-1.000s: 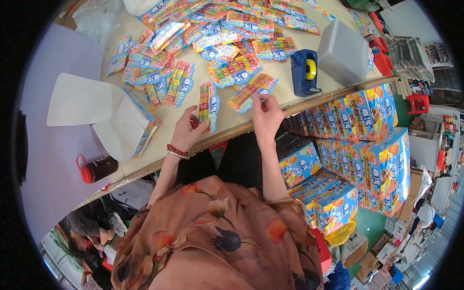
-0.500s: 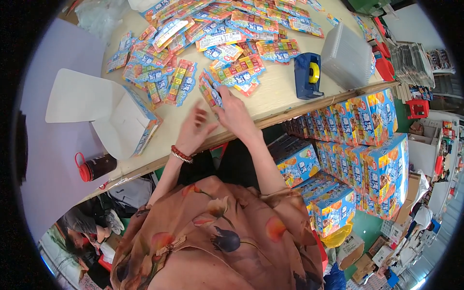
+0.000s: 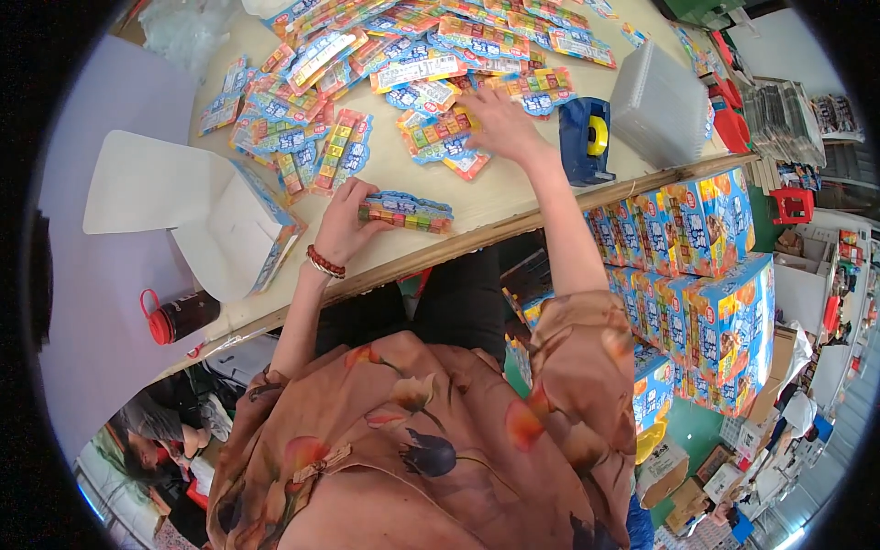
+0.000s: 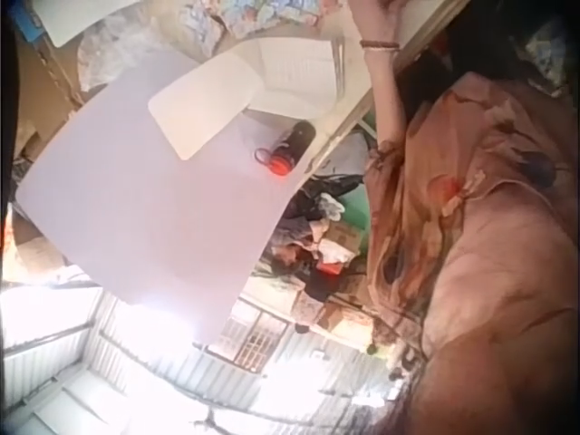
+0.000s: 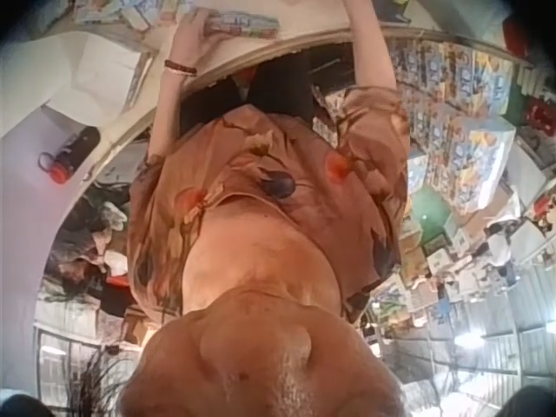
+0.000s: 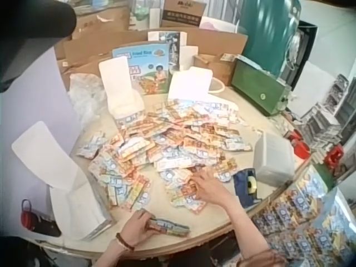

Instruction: Organizing small product packets into cardboard display boxes.

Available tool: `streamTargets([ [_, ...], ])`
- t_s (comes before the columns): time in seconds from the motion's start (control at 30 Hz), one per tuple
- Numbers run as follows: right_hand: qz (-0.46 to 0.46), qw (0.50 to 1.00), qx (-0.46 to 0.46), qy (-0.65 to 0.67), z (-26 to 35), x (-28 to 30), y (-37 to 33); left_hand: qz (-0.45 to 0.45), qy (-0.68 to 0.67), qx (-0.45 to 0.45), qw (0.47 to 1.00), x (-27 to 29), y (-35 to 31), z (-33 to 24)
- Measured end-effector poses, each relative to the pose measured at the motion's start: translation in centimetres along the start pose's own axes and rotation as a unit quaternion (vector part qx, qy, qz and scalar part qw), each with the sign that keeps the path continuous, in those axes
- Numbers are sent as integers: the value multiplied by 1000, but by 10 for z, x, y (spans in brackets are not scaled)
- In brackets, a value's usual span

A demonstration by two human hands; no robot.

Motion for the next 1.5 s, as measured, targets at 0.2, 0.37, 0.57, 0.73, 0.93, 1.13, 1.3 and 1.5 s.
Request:
streamTargets([
  [0.2, -34, 998, 30, 46, -3, 7, -9, -67, -271, 196, 940, -8, -20, 16],
  [0.37, -124, 797, -203, 556, 45, -47, -54, -106, -692, 139, 701, -22, -18, -16],
  [0.57, -165, 738, -220, 617, 116, -106, -98, -177, -558, 204, 784, -34, -5, -10],
  [0.73, -156, 973, -120, 123, 66, -49, -72, -223, -198, 150, 943, 1, -14, 7],
  [0.93, -63, 962, 157, -214, 28, -15, -23, -63, 117, 81, 988, -2, -10, -12],
  [1.13, 47, 904, 323, -277, 18, -11, -1, -62, 5, 38, 997, -7, -14, -15],
  [1.3, 11, 870, 437, -228, 20, -19, 2, -35, -25, 8, 999, 10, -32, -24],
  [1.5, -36, 917, 376, -130, 78, -1, -7, -51, -26, -25, 998, 4, -52, -2],
])
Point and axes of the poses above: each hand's wrist, its own y-axis towards the middle knuckle, its own x-axis out of the back of the hand, z = x × y, the point moved 2 cm from there along y, towards the middle knuckle, and after that the axes turned 4 degrees about -x, right-handed, at the moved point
